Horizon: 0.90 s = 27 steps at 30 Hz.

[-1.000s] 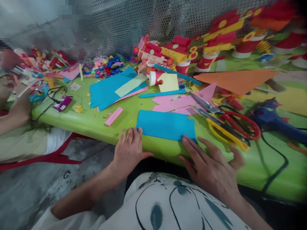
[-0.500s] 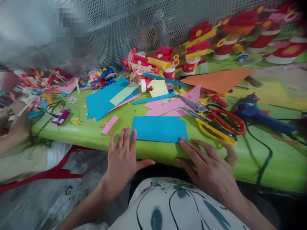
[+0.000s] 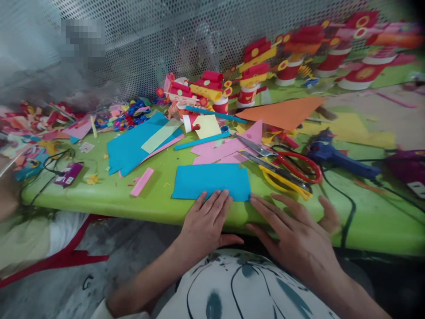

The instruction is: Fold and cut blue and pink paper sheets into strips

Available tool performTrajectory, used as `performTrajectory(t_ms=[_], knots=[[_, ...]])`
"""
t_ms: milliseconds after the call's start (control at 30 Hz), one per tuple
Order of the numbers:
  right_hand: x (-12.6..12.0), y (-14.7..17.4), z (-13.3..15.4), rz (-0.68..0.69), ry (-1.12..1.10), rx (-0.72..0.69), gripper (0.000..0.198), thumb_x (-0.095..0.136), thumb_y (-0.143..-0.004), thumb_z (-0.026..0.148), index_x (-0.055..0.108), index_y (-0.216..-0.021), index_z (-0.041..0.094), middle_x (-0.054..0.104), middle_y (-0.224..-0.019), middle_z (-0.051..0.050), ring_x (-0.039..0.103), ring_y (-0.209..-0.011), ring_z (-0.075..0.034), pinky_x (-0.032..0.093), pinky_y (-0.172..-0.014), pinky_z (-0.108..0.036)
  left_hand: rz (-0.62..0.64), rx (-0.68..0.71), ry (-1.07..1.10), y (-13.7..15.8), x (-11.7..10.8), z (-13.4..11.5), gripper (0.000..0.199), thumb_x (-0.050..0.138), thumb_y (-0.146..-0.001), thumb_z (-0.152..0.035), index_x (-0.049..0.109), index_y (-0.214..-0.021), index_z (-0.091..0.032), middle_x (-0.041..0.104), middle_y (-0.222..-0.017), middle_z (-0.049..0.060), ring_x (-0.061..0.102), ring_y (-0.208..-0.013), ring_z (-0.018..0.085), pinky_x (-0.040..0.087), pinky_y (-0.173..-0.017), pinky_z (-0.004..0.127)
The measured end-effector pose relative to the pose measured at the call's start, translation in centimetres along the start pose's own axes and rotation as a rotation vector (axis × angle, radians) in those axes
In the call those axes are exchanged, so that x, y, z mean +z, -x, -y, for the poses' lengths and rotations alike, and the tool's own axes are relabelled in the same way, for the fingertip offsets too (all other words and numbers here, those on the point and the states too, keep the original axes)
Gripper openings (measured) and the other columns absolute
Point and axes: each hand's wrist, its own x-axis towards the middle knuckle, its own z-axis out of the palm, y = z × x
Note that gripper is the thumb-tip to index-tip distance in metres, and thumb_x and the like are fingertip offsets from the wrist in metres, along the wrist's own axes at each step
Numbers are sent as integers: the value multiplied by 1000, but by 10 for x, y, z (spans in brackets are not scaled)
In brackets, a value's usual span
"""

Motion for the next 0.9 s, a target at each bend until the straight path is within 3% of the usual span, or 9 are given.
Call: performTrajectory(t_ms=[133, 267, 433, 533, 667, 767, 900], knots=[[-12, -10, -3, -97, 7, -48, 48, 77, -97, 36, 68, -143, 27, 87, -111, -5, 74, -117, -33, 24, -131, -62, -2, -7, 20, -2, -1, -2, 92, 42, -105, -81, 59, -158, -8, 57, -168, 11, 55, -153, 27, 31, -138, 46], [-4, -19, 3, 25, -91, -129, 53, 68, -103, 34, 59, -156, 29, 83, -131, -4, 73, -127, -29, 26, -129, -56, 53, -14, 16, -1, -2, -3, 85, 46, -108, -75, 56, -162, -11, 53, -172, 10, 51, -157, 27, 30, -139, 49], [9, -11, 6, 10, -64, -43, 45, 67, -103, 25, 66, -147, 32, 86, -121, -1, 76, -123, -27, 14, -135, -63, 163, -84, 8, 0, -9, -8, 83, 54, -104, -76, 50, -167, -22, 51, -173, 12, 48, -158, 35, 29, -134, 70], [4, -5, 2, -18, -18, -52, 42, 70, -102, 23, 67, -143, 31, 86, -119, -1, 76, -122, -29, 14, -134, -66, 153, -150, 14, -1, -12, -10, 81, 61, -100, -77, 53, -166, -29, 50, -174, 15, 51, -155, 39, 38, -127, 74], [-7, -4, -9, -62, -3, -62, 38, 73, -98, 20, 70, -135, 29, 87, -113, 0, 77, -115, -28, 32, -129, -61, 133, -191, -14, -2, -15, -9, 86, 73, -91, -76, 56, -164, -35, 60, -158, 22, 63, -139, 40, 50, -117, 71], [-16, -10, -22, -114, 8, -47, 39, 76, -95, 17, 71, -132, 26, 86, -113, -3, 77, -106, -25, 52, -110, -48, 147, -204, -18, -1, -17, -7, 91, 78, -84, -78, 57, -164, -39, 68, -139, 19, 69, -126, 37, 53, -115, 68], [-23, -22, -48, -113, 66, 2, 40, 71, -98, 20, 72, -137, 27, 83, -127, -8, 78, -105, -28, 60, -91, -44, 147, -191, -26, 2, -22, -3, 93, 77, -83, -80, 57, -163, -38, 68, -134, 18, 69, -124, 36, 53, -117, 67]])
